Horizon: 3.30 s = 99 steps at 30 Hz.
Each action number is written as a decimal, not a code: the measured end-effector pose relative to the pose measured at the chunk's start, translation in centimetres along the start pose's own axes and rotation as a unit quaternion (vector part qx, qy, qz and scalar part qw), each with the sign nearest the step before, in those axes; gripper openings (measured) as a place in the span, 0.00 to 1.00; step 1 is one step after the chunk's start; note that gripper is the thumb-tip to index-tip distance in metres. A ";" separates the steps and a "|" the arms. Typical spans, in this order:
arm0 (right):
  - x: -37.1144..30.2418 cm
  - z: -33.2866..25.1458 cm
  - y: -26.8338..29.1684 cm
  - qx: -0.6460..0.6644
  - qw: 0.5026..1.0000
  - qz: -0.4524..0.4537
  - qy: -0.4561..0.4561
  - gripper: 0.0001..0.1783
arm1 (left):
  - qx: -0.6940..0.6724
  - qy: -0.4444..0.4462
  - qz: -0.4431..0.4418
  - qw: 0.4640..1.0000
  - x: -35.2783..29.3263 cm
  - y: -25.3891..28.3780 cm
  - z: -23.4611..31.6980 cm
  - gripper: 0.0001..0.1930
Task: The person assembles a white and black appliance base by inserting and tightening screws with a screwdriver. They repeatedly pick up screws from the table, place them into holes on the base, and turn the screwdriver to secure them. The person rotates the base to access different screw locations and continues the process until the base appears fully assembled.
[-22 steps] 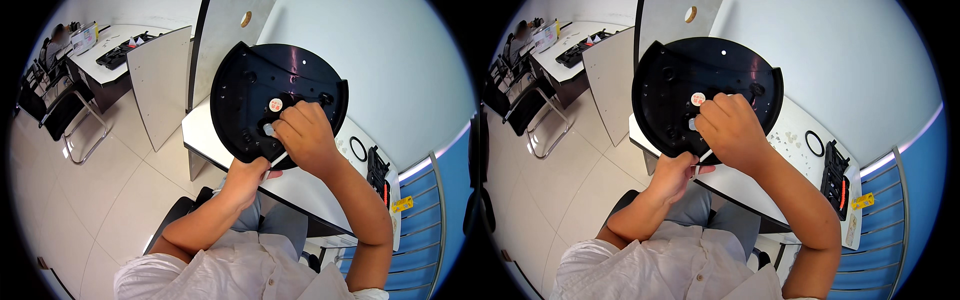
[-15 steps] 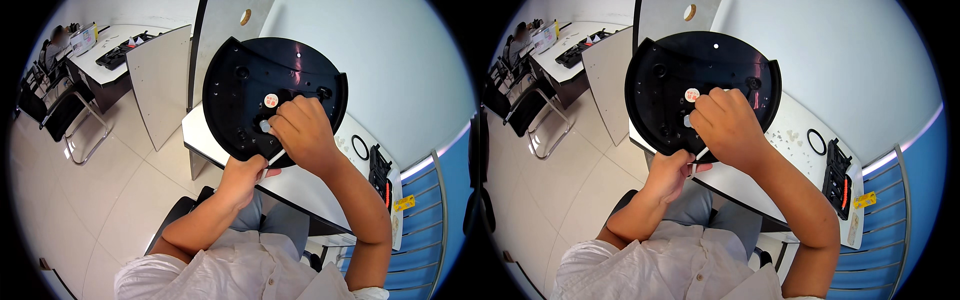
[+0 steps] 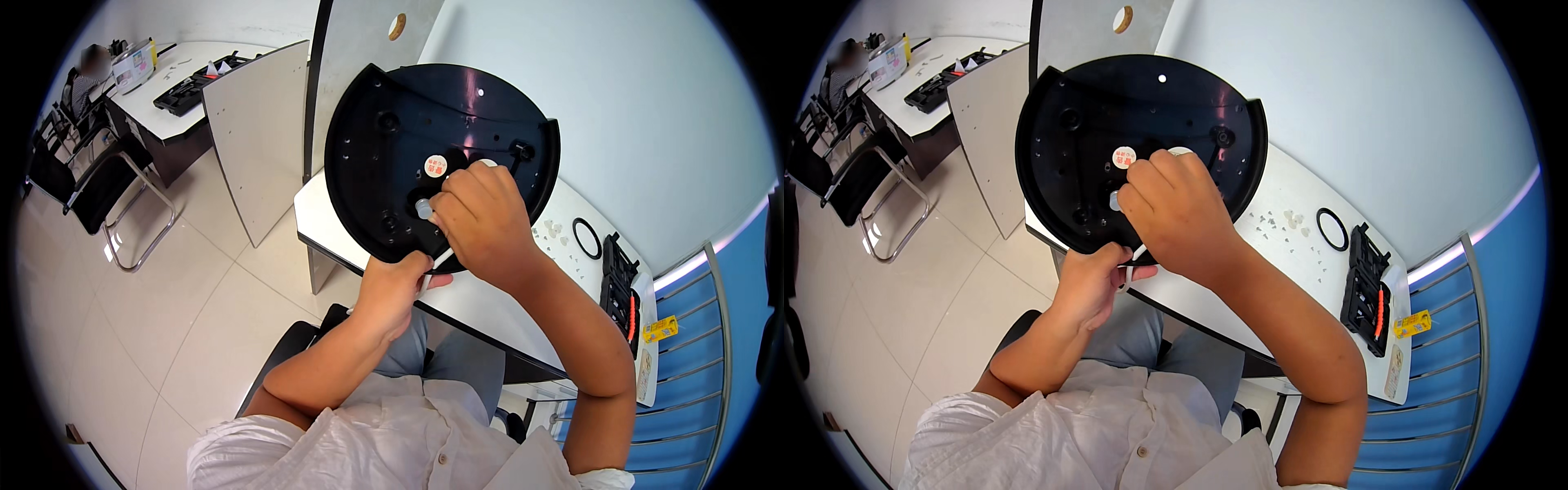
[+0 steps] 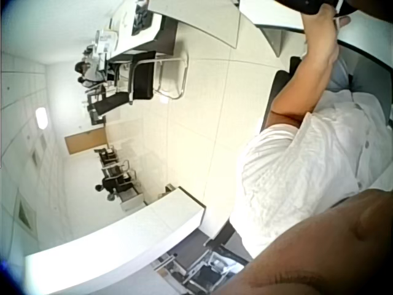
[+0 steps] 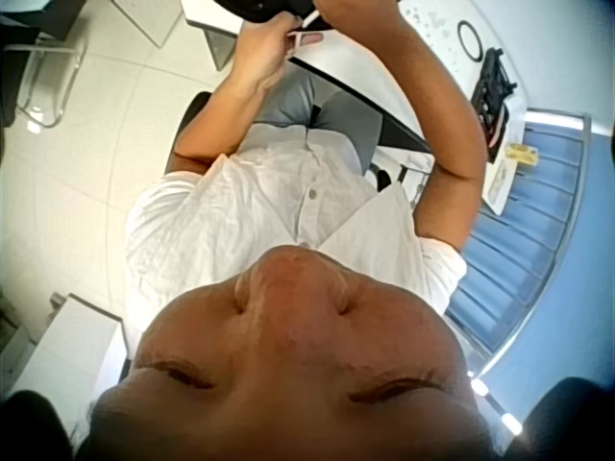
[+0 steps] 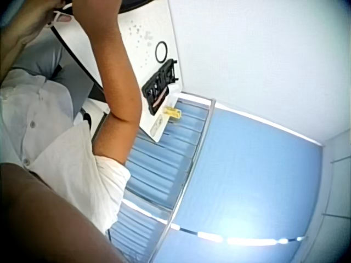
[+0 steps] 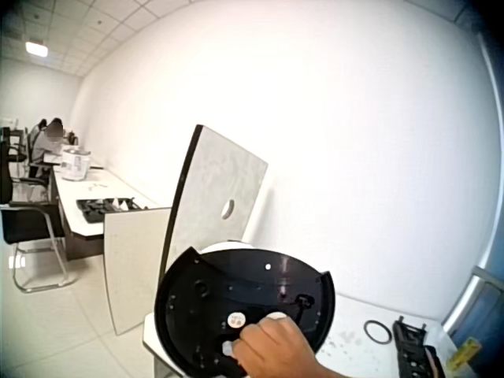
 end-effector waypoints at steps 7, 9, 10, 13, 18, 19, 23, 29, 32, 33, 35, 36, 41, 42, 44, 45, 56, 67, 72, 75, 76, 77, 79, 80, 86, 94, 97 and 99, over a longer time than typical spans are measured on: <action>-0.6 0.2 -0.4 0.012 1.000 0.006 -0.020 0.07 | 0.000 -0.012 0.013 1.000 0.0 -0.3 0.2 0.10; -0.6 0.2 -0.4 0.006 1.000 0.009 -0.023 0.07 | 0.001 -0.016 0.013 1.000 0.2 0.3 -0.1 0.09; -0.5 0.3 -0.4 0.010 1.000 0.011 -0.021 0.06 | 0.005 -0.017 0.015 1.000 0.3 0.6 -0.2 0.08; -0.3 0.5 -0.1 0.016 1.000 0.011 -0.020 0.05 | 0.005 -0.022 0.027 0.999 0.2 0.7 -0.2 0.06; 0.1 0.6 0.1 0.017 1.000 0.000 -0.022 0.05 | 0.012 -0.031 0.026 0.999 0.4 1.3 -0.2 0.05; 0.0 0.8 0.0 0.022 0.999 -0.016 -0.032 0.07 | 0.012 -0.032 0.030 0.999 0.4 1.4 -0.1 0.05; -0.6 1.0 -0.2 0.020 0.997 -0.047 -0.060 0.14 | -0.003 -0.039 0.030 0.999 0.4 1.4 -0.3 0.06; -4.4 1.6 3.4 0.017 0.973 0.108 -0.203 0.24 | -0.063 -0.063 0.062 0.994 0.0 0.5 0.4 0.11; -13.0 3.8 1.1 0.228 0.821 0.304 -0.426 0.36 | -0.026 -0.039 0.008 0.999 0.7 1.1 -0.8 0.14; -13.8 4.1 -1.6 0.380 0.739 0.288 -0.477 0.45 | -0.027 -0.041 0.004 0.999 0.6 0.8 -0.6 0.15; -13.9 3.3 -4.8 0.535 0.640 0.310 -0.456 0.46 | -0.030 -0.037 -0.011 0.999 0.4 -0.3 -0.3 0.17; -13.8 3.1 -6.2 0.585 0.613 0.305 -0.435 0.45 | -0.021 -0.036 -0.010 0.999 0.3 -0.3 -0.4 0.18; -12.6 2.3 -6.6 0.624 0.614 0.289 -0.388 0.43 | -0.005 -0.041 -0.022 0.999 -0.2 -0.9 -0.7 0.22; -12.7 2.2 -6.5 0.619 0.622 0.288 -0.383 0.43 | -0.007 -0.046 -0.025 0.999 -0.4 -1.2 -0.7 0.23; -12.9 1.9 -6.3 0.608 0.627 0.293 -0.388 0.42 | -0.015 -0.039 -0.033 0.999 -0.2 -1.0 -1.2 0.23; -13.0 1.8 -6.1 0.603 0.630 0.293 -0.391 0.42 | -0.019 -0.036 -0.036 0.999 -0.2 -1.0 -1.4 0.23; -15.5 0.5 -6.5 0.553 0.633 0.361 -0.405 0.43 | 0.063 -0.031 0.013 0.997 -0.2 0.3 -3.7 0.21; -15.0 0.2 -6.2 0.545 0.581 0.431 -0.423 0.40 | 0.366 -0.407 0.021 0.837 -0.7 -1.0 1.9 0.59; -14.3 0.6 -5.7 0.529 0.596 0.430 -0.424 0.40 | 0.406 -0.440 -0.018 0.801 -1.7 -2.7 5.2 0.60; -14.4 0.6 -5.5 0.518 0.603 0.429 -0.429 0.41 | 0.500 -0.433 -0.019 0.750 -2.1 -4.8 8.0 0.56; -14.4 0.7 -5.4 0.515 0.602 0.431 -0.431 0.41 | 0.622 -0.403 -0.006 0.671 -2.1 -5.3 8.4 0.54; -14.4 0.7 -5.3 0.512 0.601 0.434 -0.433 0.41 | 0.644 -0.393 0.004 0.656 -2.1 -5.9 8.4 0.53; -14.0 0.8 -5.2 0.522 0.594 0.431 -0.435 0.41 | 0.687 -0.375 0.029 0.621 -2.2 -7.2 8.6 0.51; -13.9 0.8 -5.1 0.526 0.590 0.430 -0.437 0.41 | 0.704 -0.367 0.042 0.607 -2.0 -7.2 8.5 0.51; -13.3 1.0 -4.7 0.524 0.601 0.438 -0.416 0.41 | 0.761 -0.365 0.086 0.528 -1.4 -7.9 8.4 0.50; -14.0 1.7 -4.6 0.508 0.592 0.424 -0.459 0.40 | 0.804 -0.404 0.012 0.436 0.2 -10.6 9.8 0.53; -14.6 1.9 -4.8 0.513 0.577 0.438 -0.462 0.40 | 0.808 -0.404 -0.034 0.427 0.7 -11.8 9.4 0.56; -15.0 2.0 -4.9 0.514 0.572 0.442 -0.462 0.39 | 0.834 -0.370 -0.039 0.408 1.0 -12.6 9.1 0.55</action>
Point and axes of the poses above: each hand's wrist, its own x-axis towards the middle knuckle, its own y-axis out of the back of the hand, z = x × y, the point moved 8 cm from there along x, towards the middle knuckle, and after that the axes turned 15 degrees about -z, right-handed, at the moved point
